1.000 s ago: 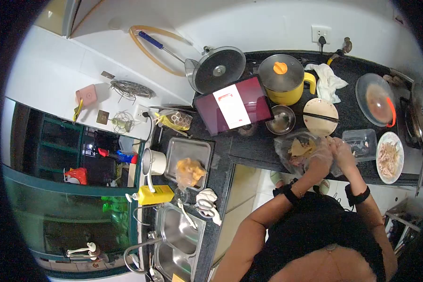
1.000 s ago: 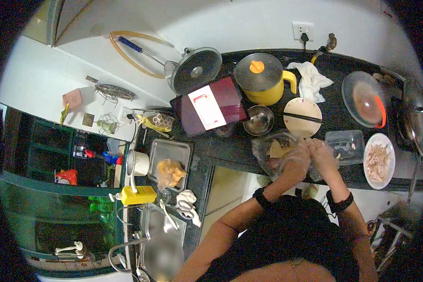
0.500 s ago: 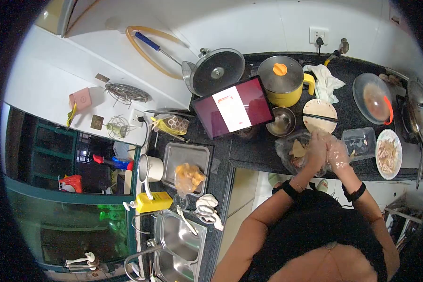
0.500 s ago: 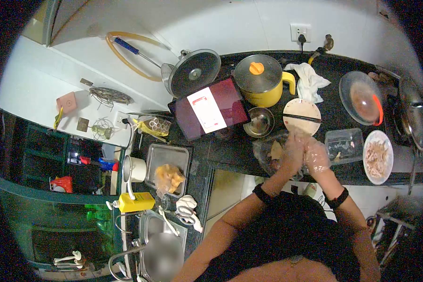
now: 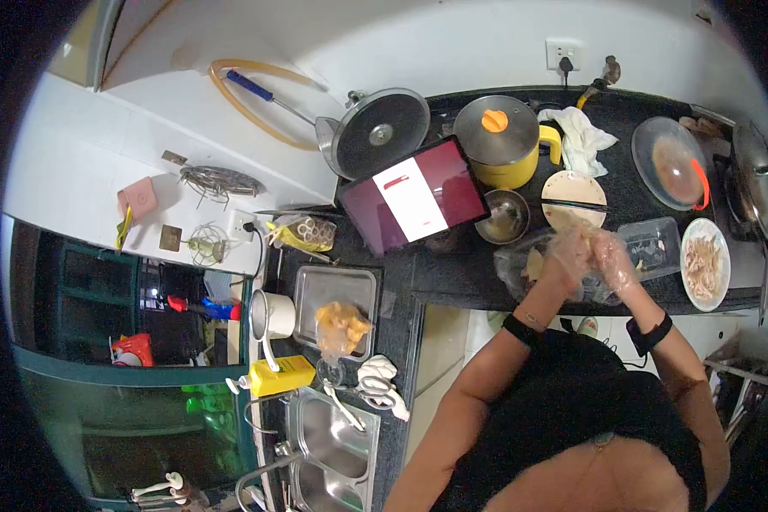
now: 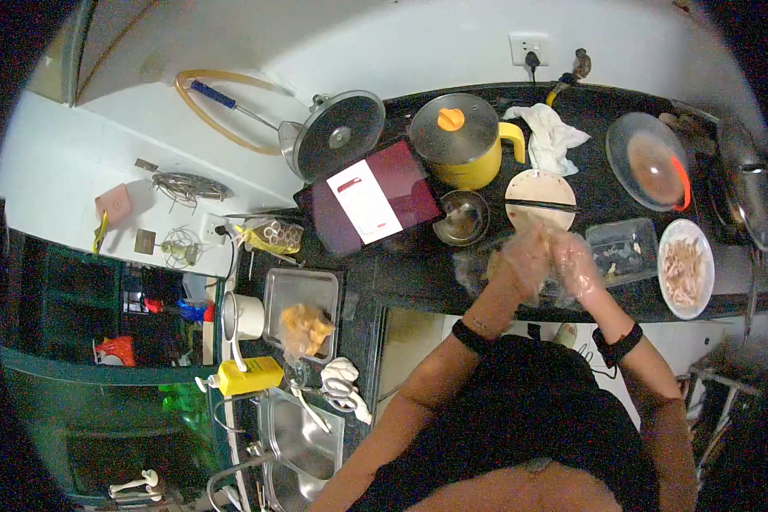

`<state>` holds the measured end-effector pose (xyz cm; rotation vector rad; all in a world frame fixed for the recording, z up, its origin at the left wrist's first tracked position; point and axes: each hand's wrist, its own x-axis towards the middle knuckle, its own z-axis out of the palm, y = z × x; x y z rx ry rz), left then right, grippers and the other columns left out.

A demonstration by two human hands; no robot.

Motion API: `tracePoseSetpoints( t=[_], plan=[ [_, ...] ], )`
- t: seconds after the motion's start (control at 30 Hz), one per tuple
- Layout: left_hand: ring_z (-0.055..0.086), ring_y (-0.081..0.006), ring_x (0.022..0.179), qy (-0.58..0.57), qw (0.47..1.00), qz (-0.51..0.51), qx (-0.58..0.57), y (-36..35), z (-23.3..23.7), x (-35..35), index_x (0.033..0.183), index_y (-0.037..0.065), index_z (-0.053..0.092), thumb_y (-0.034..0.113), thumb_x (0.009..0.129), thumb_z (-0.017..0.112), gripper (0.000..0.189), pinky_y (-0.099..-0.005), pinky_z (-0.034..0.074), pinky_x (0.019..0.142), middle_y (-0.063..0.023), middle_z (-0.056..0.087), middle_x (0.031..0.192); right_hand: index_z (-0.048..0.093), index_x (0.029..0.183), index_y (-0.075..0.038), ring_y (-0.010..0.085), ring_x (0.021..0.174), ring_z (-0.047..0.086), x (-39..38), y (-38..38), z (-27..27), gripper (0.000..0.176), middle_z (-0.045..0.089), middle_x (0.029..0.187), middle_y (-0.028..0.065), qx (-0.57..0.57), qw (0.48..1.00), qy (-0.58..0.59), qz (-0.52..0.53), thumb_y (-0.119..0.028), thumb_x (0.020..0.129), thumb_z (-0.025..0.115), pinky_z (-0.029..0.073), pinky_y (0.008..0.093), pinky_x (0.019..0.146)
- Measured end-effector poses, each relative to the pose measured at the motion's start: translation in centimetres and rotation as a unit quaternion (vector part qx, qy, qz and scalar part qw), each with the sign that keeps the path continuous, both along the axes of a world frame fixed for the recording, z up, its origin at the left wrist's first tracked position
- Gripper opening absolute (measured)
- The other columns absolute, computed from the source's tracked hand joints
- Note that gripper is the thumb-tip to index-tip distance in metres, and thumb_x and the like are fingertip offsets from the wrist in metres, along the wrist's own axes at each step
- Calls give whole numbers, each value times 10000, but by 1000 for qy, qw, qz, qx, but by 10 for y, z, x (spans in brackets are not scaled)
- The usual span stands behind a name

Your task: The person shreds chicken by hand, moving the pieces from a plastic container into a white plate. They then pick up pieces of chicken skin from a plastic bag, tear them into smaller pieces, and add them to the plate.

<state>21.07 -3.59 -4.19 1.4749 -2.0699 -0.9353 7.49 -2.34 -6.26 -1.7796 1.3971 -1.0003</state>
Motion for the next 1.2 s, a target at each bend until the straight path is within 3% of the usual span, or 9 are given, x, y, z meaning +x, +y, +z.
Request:
tracePoseSetpoints(
  t=[0.23,0.3,0.53,0.83,0.93,1.0,1.07,1.1,1.2],
  plan=[
    [507,-304,933,-124,944,-50,-300,-9,-21,0,1026,4,483,154,813,453,263,-340,408,816,-174,531,982,472,1048,-8,354,764,542,-4,-2,67,271,557,862,211,18,990,124,70,-188,850,427,430,384,695],
    [517,-245,874,331,884,178,278,-4,23,-8,994,7,507,204,845,455,252,-308,400,783,-135,540,922,475,1046,-12,326,762,550,-8,-5,72,261,560,857,199,129,983,77,106,-182,853,428,432,373,695],
    [510,-137,703,356,907,75,215,-10,-3,-2,908,45,537,292,863,452,265,-269,405,668,-53,557,759,492,1049,-20,289,778,573,-7,-10,61,249,585,902,161,48,985,53,155,-170,863,422,437,360,706],
    [527,-189,698,236,945,172,-147,-6,-18,-6,802,35,542,313,829,489,284,-303,426,668,-59,548,716,538,1024,-36,324,868,553,24,-1,51,249,577,956,185,6,999,43,24,-166,839,434,432,359,754],
    [526,-179,609,-70,967,90,-230,-24,-55,20,766,85,538,279,805,520,199,-327,432,559,-54,529,648,559,1001,-43,318,877,556,33,22,45,248,581,945,180,-4,998,66,17,-178,853,412,433,354,749],
    [464,-138,447,486,835,256,30,-30,-62,35,697,131,523,284,798,537,184,-301,386,409,-27,514,592,555,984,-38,307,838,552,40,26,40,233,571,902,174,58,996,-55,45,-169,828,442,435,353,729],
    [353,-101,337,559,787,199,167,-26,-50,39,669,154,483,316,830,510,230,-255,311,324,18,461,542,545,973,-25,269,775,550,36,24,56,221,560,846,136,167,970,-138,115,-144,794,499,439,342,686],
    [319,-79,317,670,620,226,339,-3,55,25,662,153,464,375,864,463,299,-218,285,313,49,426,519,539,980,-17,242,753,550,28,16,72,225,557,833,104,216,960,-99,144,-128,785,526,442,333,662],
    [447,-72,462,669,636,184,337,-7,25,18,749,136,501,439,872,416,338,-224,371,391,42,477,579,528,1025,-31,166,723,531,3,12,55,261,547,839,30,-208,959,107,163,-153,798,567,432,295,597]
  ],
)
